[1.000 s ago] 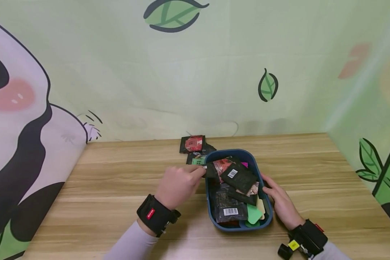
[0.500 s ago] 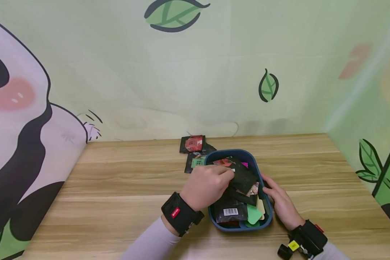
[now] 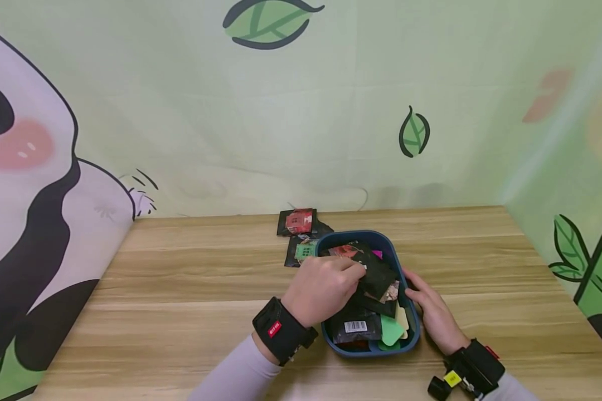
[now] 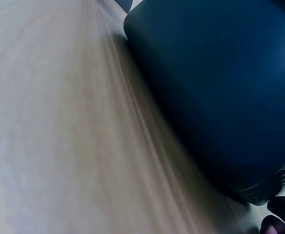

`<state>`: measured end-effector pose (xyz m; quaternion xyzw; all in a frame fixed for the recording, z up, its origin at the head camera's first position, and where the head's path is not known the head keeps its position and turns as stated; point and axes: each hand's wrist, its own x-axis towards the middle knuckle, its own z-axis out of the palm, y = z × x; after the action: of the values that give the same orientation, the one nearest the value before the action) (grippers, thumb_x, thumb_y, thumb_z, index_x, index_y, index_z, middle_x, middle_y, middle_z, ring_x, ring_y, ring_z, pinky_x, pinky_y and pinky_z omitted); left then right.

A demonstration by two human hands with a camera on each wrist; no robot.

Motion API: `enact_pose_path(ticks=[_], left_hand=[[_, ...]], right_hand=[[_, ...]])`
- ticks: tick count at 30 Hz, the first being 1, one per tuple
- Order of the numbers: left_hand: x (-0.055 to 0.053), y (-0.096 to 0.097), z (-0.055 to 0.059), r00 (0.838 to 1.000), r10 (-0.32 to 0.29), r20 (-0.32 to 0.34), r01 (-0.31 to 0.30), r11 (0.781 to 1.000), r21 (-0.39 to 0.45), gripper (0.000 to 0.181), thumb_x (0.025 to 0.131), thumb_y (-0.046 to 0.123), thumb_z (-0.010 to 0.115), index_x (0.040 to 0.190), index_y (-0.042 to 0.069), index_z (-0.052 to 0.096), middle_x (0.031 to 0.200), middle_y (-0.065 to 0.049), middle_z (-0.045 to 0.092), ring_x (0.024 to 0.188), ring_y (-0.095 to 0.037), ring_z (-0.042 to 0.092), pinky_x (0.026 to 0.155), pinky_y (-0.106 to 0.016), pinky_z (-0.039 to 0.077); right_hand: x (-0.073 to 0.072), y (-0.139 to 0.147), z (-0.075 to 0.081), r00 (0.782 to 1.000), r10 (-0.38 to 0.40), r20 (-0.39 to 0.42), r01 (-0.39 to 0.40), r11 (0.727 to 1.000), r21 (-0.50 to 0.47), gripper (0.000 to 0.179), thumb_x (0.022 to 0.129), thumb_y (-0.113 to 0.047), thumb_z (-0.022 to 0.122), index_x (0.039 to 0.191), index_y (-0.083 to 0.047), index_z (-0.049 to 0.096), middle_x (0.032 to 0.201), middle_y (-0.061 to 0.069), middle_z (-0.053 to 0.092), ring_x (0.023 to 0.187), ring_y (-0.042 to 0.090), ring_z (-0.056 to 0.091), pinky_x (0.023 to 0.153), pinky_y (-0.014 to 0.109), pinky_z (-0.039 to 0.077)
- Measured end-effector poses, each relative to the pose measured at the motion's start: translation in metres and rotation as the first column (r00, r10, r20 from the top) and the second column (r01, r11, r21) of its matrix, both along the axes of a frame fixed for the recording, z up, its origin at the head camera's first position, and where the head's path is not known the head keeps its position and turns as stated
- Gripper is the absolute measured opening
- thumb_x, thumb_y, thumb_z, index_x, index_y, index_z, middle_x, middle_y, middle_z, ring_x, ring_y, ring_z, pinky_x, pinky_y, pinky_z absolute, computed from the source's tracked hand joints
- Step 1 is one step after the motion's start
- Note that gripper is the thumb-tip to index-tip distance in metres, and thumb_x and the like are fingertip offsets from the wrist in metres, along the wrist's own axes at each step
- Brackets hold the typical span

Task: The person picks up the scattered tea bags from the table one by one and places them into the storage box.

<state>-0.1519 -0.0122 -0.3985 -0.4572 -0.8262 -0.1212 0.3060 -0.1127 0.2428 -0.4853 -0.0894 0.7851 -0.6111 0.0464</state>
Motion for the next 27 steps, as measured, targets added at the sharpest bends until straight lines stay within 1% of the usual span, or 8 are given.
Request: enact_pose_path(ticks=[5, 9, 13, 15, 17, 21, 24, 27], left_hand=[[0.000, -0.001, 0.001, 1.000, -0.003, 0.022, 0.003, 1.000, -0.011, 0.010, 0.089, 0.016, 0.064, 0.095, 0.016, 0.072, 0.087, 0.005, 0.071, 0.074, -0.006, 0.066, 0.060, -0.023, 0.051], [0.001, -0.001, 0.002, 0.999, -0.012, 0.049, 0.013, 1.000, -0.017, 0.015, 0.087, 0.023, 0.070, 0.099, 0.015, 0.071, 0.090, 0.005, 0.071, 0.075, -0.006, 0.066, 0.062, -0.021, 0.050], [0.001, -0.003, 0.004, 0.996, -0.007, 0.085, 0.008, 1.000, -0.011, 0.040, 0.084, 0.044, 0.071, 0.110, 0.014, 0.071, 0.102, 0.002, 0.072, 0.086, -0.009, 0.068, 0.072, -0.024, 0.054], [0.000, -0.004, 0.005, 0.993, -0.003, 0.118, 0.001, 1.000, 0.010, 0.059, 0.082, 0.058, 0.067, 0.121, 0.013, 0.070, 0.116, -0.002, 0.070, 0.099, -0.013, 0.068, 0.081, -0.029, 0.054], [-0.001, -0.006, 0.006, 0.989, 0.007, 0.149, -0.012, 0.999, 0.030, 0.078, 0.078, 0.069, 0.062, 0.131, 0.013, 0.066, 0.131, -0.006, 0.065, 0.113, -0.020, 0.064, 0.093, -0.034, 0.050], [-0.006, -0.011, 0.006, 0.979, 0.057, 0.196, -0.062, 0.998, 0.023, 0.099, 0.074, 0.084, 0.050, 0.147, 0.018, 0.052, 0.150, -0.007, 0.048, 0.131, -0.030, 0.051, 0.107, -0.043, 0.039], [-0.012, -0.019, 0.004, 0.965, 0.118, 0.235, -0.117, 0.993, -0.016, 0.103, 0.074, 0.088, 0.044, 0.153, 0.022, 0.045, 0.155, -0.005, 0.041, 0.137, -0.031, 0.044, 0.110, -0.049, 0.034], [-0.023, -0.031, -0.001, 0.942, 0.177, 0.285, -0.174, 0.984, -0.037, 0.101, 0.076, 0.087, 0.042, 0.154, 0.024, 0.043, 0.157, -0.004, 0.038, 0.140, -0.031, 0.040, 0.110, -0.052, 0.033]], right_hand=[[0.000, 0.000, 0.000, 1.000, 0.007, 0.014, -0.006, 1.000, -0.025, 0.061, 0.106, -0.032, 0.033, 0.157, 0.000, 0.027, 0.162, 0.019, 0.025, 0.148, 0.034, 0.017, 0.115, 0.060, 0.010], [0.000, 0.000, -0.001, 1.000, 0.008, 0.004, -0.008, 1.000, -0.022, 0.060, 0.107, -0.032, 0.032, 0.157, 0.000, 0.028, 0.161, 0.019, 0.027, 0.148, 0.033, 0.018, 0.115, 0.059, 0.011], [0.000, 0.000, -0.001, 1.000, 0.004, -0.002, -0.004, 1.000, -0.017, 0.060, 0.107, -0.032, 0.032, 0.157, 0.000, 0.028, 0.161, 0.019, 0.028, 0.148, 0.033, 0.019, 0.115, 0.058, 0.012], [0.000, 0.000, -0.001, 1.000, 0.003, 0.002, -0.003, 1.000, -0.019, 0.060, 0.107, -0.032, 0.032, 0.157, 0.000, 0.028, 0.161, 0.019, 0.028, 0.148, 0.032, 0.019, 0.115, 0.058, 0.011], [0.000, -0.001, -0.001, 1.000, 0.004, 0.006, -0.004, 1.000, -0.023, 0.060, 0.106, -0.032, 0.033, 0.157, 0.000, 0.028, 0.161, 0.019, 0.027, 0.148, 0.033, 0.019, 0.116, 0.058, 0.011], [0.001, -0.001, 0.000, 1.000, 0.002, 0.008, -0.002, 1.000, -0.018, 0.060, 0.106, -0.031, 0.033, 0.157, 0.000, 0.028, 0.161, 0.019, 0.027, 0.148, 0.034, 0.018, 0.115, 0.059, 0.011], [0.001, -0.001, 0.000, 1.000, -0.001, 0.006, 0.001, 1.000, -0.012, 0.060, 0.106, -0.031, 0.033, 0.157, 0.000, 0.028, 0.162, 0.018, 0.026, 0.148, 0.033, 0.018, 0.115, 0.059, 0.011], [0.001, -0.001, 0.000, 1.000, -0.002, 0.008, 0.002, 1.000, -0.010, 0.059, 0.106, -0.030, 0.033, 0.157, -0.001, 0.028, 0.162, 0.018, 0.026, 0.148, 0.033, 0.017, 0.115, 0.059, 0.011]])
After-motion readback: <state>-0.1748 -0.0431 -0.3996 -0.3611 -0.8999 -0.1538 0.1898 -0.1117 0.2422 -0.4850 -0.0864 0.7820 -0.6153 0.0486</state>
